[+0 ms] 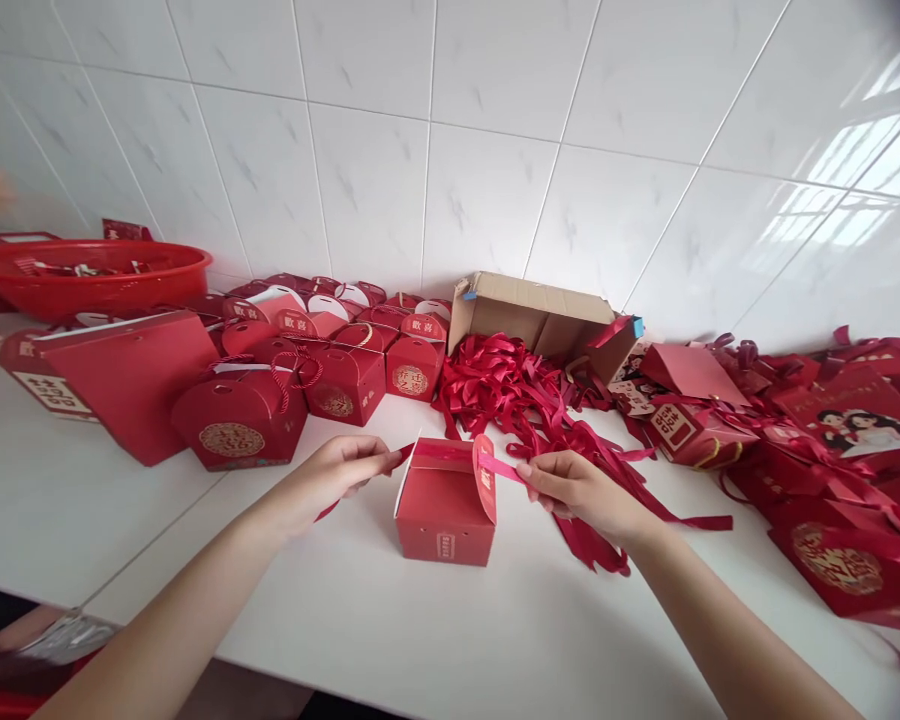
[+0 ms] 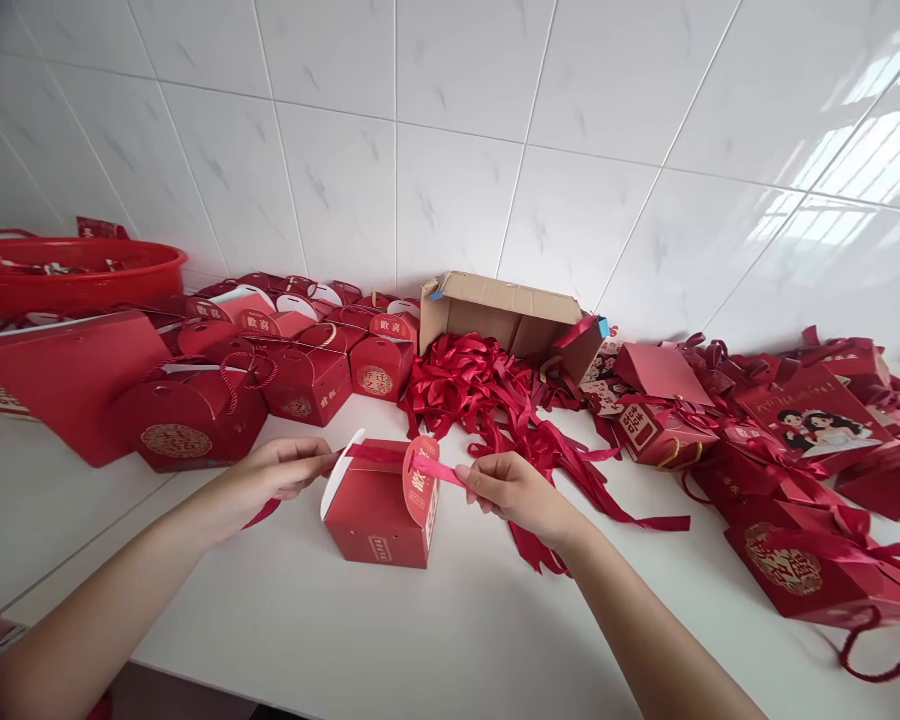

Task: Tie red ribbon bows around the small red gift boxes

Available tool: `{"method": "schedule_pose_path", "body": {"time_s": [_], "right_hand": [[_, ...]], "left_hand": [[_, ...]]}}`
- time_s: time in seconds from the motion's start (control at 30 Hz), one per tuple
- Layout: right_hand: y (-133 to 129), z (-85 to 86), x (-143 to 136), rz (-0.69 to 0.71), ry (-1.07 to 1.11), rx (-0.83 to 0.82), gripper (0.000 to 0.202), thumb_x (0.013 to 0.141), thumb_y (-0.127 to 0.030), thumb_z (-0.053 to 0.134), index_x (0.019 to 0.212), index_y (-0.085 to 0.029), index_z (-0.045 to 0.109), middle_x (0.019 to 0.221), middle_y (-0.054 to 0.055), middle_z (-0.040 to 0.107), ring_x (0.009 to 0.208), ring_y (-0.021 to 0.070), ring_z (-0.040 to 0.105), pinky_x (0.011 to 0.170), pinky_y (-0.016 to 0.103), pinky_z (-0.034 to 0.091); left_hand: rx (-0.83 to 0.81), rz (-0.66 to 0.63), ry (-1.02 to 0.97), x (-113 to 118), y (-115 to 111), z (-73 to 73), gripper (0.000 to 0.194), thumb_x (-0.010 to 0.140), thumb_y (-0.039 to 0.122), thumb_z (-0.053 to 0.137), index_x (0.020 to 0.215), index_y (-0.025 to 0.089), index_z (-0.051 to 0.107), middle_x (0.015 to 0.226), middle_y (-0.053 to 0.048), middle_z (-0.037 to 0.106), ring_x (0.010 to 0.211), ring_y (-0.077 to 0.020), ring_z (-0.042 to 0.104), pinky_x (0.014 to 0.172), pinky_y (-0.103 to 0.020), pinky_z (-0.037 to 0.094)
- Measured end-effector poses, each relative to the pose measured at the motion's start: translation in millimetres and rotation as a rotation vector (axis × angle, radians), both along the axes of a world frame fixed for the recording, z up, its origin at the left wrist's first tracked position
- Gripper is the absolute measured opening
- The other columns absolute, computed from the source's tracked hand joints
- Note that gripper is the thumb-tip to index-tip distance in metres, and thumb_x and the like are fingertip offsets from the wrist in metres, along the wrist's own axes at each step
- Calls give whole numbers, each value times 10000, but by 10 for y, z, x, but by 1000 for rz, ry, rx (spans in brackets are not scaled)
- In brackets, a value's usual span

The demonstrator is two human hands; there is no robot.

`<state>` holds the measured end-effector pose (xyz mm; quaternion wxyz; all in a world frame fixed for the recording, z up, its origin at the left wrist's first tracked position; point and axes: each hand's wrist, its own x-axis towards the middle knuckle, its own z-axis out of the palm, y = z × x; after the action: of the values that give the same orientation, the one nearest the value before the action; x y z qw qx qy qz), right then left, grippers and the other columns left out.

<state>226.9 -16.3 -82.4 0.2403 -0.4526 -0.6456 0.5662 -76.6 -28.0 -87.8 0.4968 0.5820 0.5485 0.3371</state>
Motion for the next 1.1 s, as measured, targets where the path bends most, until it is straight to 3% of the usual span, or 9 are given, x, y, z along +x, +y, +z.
{"method": "schedule_pose_path", "body": {"time_s": [0.3,0.43,0.5,0.57,0.67,0.73,0.8,0.93,1.1], "right_hand": [[-18,-223,99,-31,-248,171,428,854,-563,494,638,-194,495,608,-21,457,552,116,409,523,255,316],[-77,-216,148,-328,-310,525,279,823,-485,568,876,-213,599,904,60,602,845,214,556,711,331,437],[-149,-148,184,-453,-242,612,295,827,-484,568,905,-202,607,911,70,606,839,209,554,719,331,442],[-238,-66,204,-356,-161,421,363,851,-529,523,821,-184,632,699,28,558,621,150,498,572,285,405],[-346,-11,164,-21,-107,32,428,853,-550,522,843,-162,703,575,-12,486,493,94,397,482,245,325],[-376,-53,97,109,-114,-92,434,867,-530,521,1069,-182,684,621,-9,539,503,84,409,507,240,335],[-374,-142,26,163,-124,-183,535,892,-523,489,1339,-229,501,650,-14,586,493,81,405,523,243,331],[-321,-315,-51,70,-27,-259,727,916,-547,422,1508,-244,128,679,-6,627,475,93,392,509,254,299],[-239,-342,-53,-218,421,-33,486,891,-504,521,1330,-304,456,1007,46,620,644,99,508,576,249,374]], "left_hand": [[60,-105,193,88,47,-157,357,715,525,638,670,177,576,633,17,490,612,-157,465,551,-241,335],[301,183,348,-29,15,-247,437,655,542,676,929,209,602,1001,-73,608,944,-281,568,774,-345,451],[423,300,413,-94,-68,-251,428,681,543,649,974,234,603,1119,-83,587,1082,-309,531,868,-378,440],[414,231,435,-113,-187,-229,336,765,549,558,880,242,630,1034,-66,614,1021,-287,568,830,-351,462],[309,-33,442,-19,-365,-196,368,871,518,427,799,241,658,898,-50,623,866,-240,612,758,-309,496],[280,-141,474,88,-436,-203,364,902,473,388,902,259,683,922,-57,632,910,-249,614,813,-335,504],[246,-173,528,173,-449,-241,371,910,444,374,1120,302,645,1047,-78,639,1068,-298,578,912,-423,474],[127,-48,540,172,-358,-359,584,886,510,409,1435,321,349,1405,-146,448,1343,-404,338,1033,-608,303],[218,173,-21,89,-291,-349,570,910,474,438,1442,369,262,1418,-77,426,1368,-262,340,1085,-469,318]]}}
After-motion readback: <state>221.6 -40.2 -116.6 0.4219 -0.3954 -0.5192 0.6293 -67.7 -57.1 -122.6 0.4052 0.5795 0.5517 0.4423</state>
